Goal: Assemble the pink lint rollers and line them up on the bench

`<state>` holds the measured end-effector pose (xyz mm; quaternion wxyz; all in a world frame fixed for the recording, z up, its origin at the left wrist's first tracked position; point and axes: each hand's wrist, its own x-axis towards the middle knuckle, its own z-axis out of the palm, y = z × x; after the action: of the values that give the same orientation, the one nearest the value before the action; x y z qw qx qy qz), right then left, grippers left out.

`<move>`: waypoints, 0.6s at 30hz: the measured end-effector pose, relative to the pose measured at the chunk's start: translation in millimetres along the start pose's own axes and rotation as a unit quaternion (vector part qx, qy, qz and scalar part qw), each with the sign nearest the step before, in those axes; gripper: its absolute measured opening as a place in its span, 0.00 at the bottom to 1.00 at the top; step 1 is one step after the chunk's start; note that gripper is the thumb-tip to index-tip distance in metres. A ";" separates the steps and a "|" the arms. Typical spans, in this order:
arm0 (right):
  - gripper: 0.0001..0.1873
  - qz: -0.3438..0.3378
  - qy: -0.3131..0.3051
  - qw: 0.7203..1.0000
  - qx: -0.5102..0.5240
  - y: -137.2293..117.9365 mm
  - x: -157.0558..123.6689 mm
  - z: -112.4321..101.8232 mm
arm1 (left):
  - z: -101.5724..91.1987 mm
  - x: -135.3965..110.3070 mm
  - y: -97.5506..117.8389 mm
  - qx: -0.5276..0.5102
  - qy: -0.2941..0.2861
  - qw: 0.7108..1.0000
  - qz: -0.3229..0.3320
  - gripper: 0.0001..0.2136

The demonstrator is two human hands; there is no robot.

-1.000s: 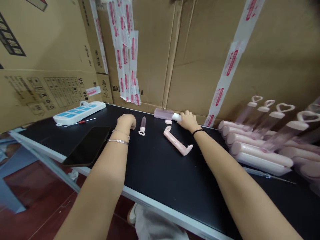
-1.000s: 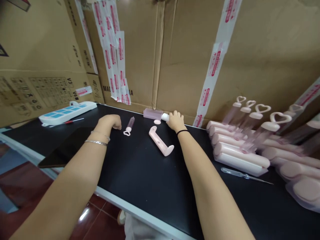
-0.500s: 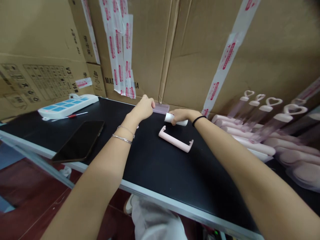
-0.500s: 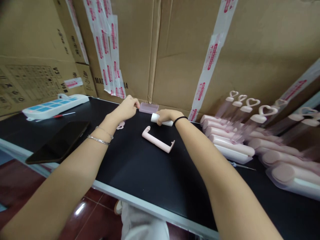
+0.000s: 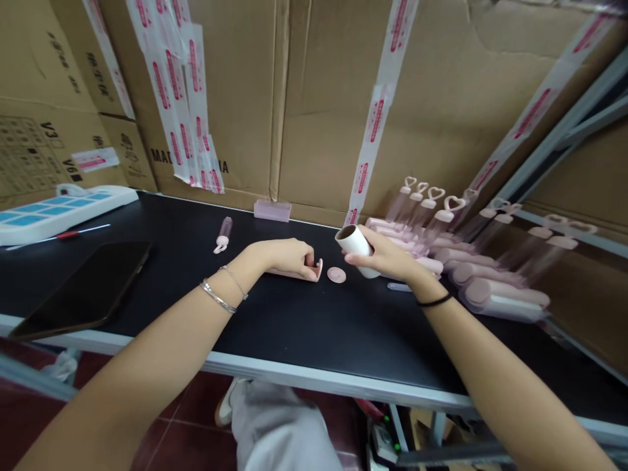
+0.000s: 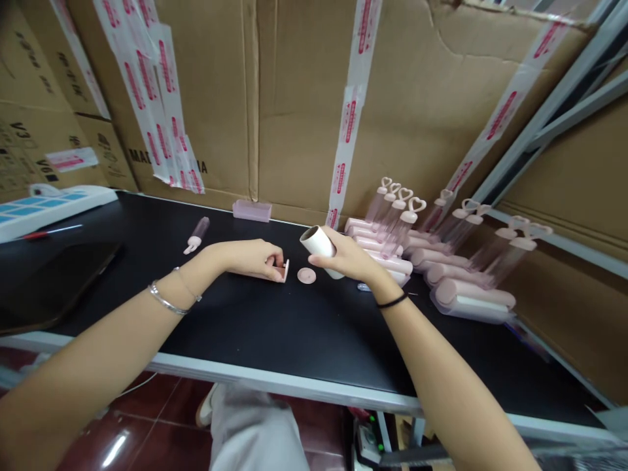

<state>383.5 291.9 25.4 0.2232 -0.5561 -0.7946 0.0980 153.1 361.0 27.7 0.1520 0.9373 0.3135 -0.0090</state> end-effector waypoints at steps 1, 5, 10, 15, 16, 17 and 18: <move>0.28 -0.007 0.037 0.998 -0.057 -0.6 -5.6 1.1 | 0.9 1.9 -1.7 0.001 0.045 0.999 0.007 0.15; 0.29 -0.020 0.111 0.970 -0.215 -9.5 -17.6 7.2 | 6.1 11.2 4.1 -0.160 0.236 0.956 0.065 0.14; 0.26 -0.024 0.120 0.961 -0.248 -29.4 -19.8 21.7 | 32.1 26.1 26.2 -0.518 0.311 0.791 0.094 0.10; 0.23 -0.032 0.075 0.965 -0.250 -40.4 -20.8 34.2 | 51.9 31.0 39.5 -0.618 0.323 0.715 0.059 0.16; 0.23 -0.028 0.070 0.965 -0.251 -41.6 -21.0 35.2 | 51.8 31.0 41.1 -0.636 0.340 0.690 0.054 0.15; 0.22 -0.024 0.067 0.965 -0.253 -42.5 -21.1 35.9 | 50.8 30.9 42.5 -0.652 0.356 0.668 0.048 0.15; 0.22 -0.020 0.065 0.965 -0.254 -43.1 -21.0 36.5 | 49.4 30.8 43.5 -0.664 0.369 0.650 0.041 0.14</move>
<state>336.2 260.1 5.5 0.1276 -0.5836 -0.7883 -0.1477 207.4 331.7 -10.8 0.6057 0.5240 0.2276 0.5539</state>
